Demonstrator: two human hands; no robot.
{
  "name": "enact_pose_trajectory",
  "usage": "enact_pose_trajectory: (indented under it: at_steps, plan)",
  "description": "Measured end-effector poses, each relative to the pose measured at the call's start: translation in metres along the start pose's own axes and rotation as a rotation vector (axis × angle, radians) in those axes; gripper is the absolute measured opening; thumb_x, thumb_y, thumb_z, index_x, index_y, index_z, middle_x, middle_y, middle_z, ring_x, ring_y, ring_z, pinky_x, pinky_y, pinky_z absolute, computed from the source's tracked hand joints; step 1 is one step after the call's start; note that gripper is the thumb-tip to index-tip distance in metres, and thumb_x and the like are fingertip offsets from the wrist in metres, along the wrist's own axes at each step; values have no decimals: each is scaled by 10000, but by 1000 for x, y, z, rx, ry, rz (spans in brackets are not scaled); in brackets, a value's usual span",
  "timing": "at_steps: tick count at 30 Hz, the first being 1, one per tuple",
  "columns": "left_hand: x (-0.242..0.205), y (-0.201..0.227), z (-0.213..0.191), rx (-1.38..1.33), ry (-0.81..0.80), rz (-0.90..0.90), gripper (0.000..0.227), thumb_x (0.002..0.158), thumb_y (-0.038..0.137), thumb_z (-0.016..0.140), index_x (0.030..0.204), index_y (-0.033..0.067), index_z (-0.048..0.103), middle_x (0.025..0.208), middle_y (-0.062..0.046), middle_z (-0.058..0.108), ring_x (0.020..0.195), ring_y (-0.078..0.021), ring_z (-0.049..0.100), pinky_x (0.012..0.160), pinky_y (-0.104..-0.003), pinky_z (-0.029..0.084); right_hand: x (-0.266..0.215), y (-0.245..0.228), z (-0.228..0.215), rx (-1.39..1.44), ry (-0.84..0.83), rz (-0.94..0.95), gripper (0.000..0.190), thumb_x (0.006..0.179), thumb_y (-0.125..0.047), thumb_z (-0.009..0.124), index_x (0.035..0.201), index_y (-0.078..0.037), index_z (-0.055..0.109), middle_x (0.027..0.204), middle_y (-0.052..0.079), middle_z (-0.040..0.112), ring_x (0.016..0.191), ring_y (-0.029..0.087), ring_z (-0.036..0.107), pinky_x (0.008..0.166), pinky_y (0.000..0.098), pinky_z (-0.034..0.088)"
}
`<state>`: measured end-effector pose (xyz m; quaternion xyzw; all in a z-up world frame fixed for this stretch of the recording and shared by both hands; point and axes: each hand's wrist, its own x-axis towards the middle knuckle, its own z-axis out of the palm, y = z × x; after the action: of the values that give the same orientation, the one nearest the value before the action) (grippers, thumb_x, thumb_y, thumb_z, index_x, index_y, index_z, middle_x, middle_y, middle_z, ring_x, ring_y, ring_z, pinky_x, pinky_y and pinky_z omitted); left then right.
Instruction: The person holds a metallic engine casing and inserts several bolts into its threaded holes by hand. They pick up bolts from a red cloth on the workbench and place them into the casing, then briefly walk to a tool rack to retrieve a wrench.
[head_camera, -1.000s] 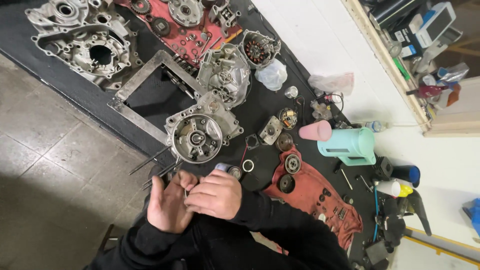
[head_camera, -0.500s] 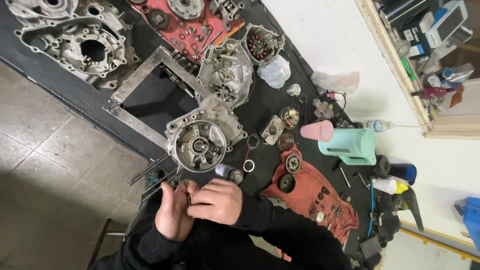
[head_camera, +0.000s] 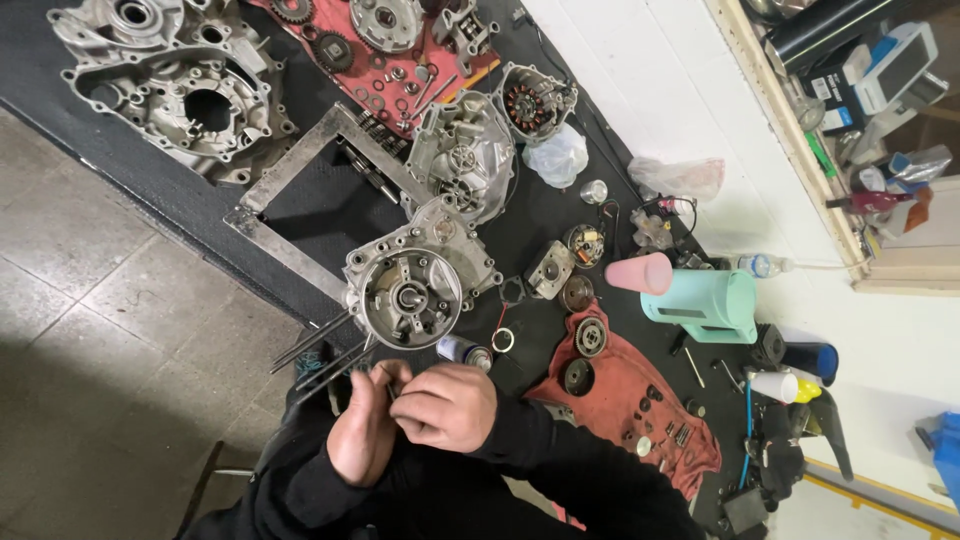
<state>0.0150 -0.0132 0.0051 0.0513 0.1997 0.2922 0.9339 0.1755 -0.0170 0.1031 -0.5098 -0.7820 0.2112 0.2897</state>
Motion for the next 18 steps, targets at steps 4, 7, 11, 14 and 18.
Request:
enact_pose_trajectory:
  at_steps: [4, 7, 11, 14, 18]
  plan:
    - [2, -3, -1, 123, 61, 24, 559, 1041, 528, 365, 1204, 17, 525, 1043, -46, 556, 980, -165, 535, 898, -321, 431, -3, -3, -6, 202, 4, 179, 209, 777, -22, 798, 944, -86, 690, 901, 65, 673, 786, 261, 701, 695, 352, 577]
    - [3, -6, -10, 194, 40, 52, 390, 1077, 299, 485, 1265, -22, 601, 1037, -57, 586, 986, -156, 524, 928, -304, 422, -18, 8, 0, 341, 49, 294, 200, 795, 13, 768, 958, -57, 676, 902, 65, 706, 754, 237, 729, 668, 331, 584]
    - [4, -9, -14, 187, 67, 6, 286, 1023, 172, 509, 1221, -7, 612, 1064, -47, 660, 1006, -138, 578, 942, -302, 461, -11, -1, -8, 366, 30, 276, 211, 816, 17, 778, 989, -46, 676, 951, 69, 711, 820, 238, 747, 722, 333, 606]
    - [5, -15, -20, 114, 61, 55, 246, 1049, 129, 524, 1231, -16, 602, 1041, -74, 666, 975, -168, 616, 914, -320, 484, -4, -5, -14, 220, 55, 169, 203, 805, -5, 821, 968, -70, 717, 956, 70, 717, 815, 230, 754, 711, 317, 608]
    - [6, -7, -11, 78, 63, 44, 288, 1057, 170, 526, 1275, -6, 590, 1003, -58, 646, 942, -153, 596, 896, -307, 473, 7, -2, -33, 97, 11, 128, 195, 824, -48, 833, 985, -83, 730, 958, 64, 722, 837, 226, 740, 725, 333, 601]
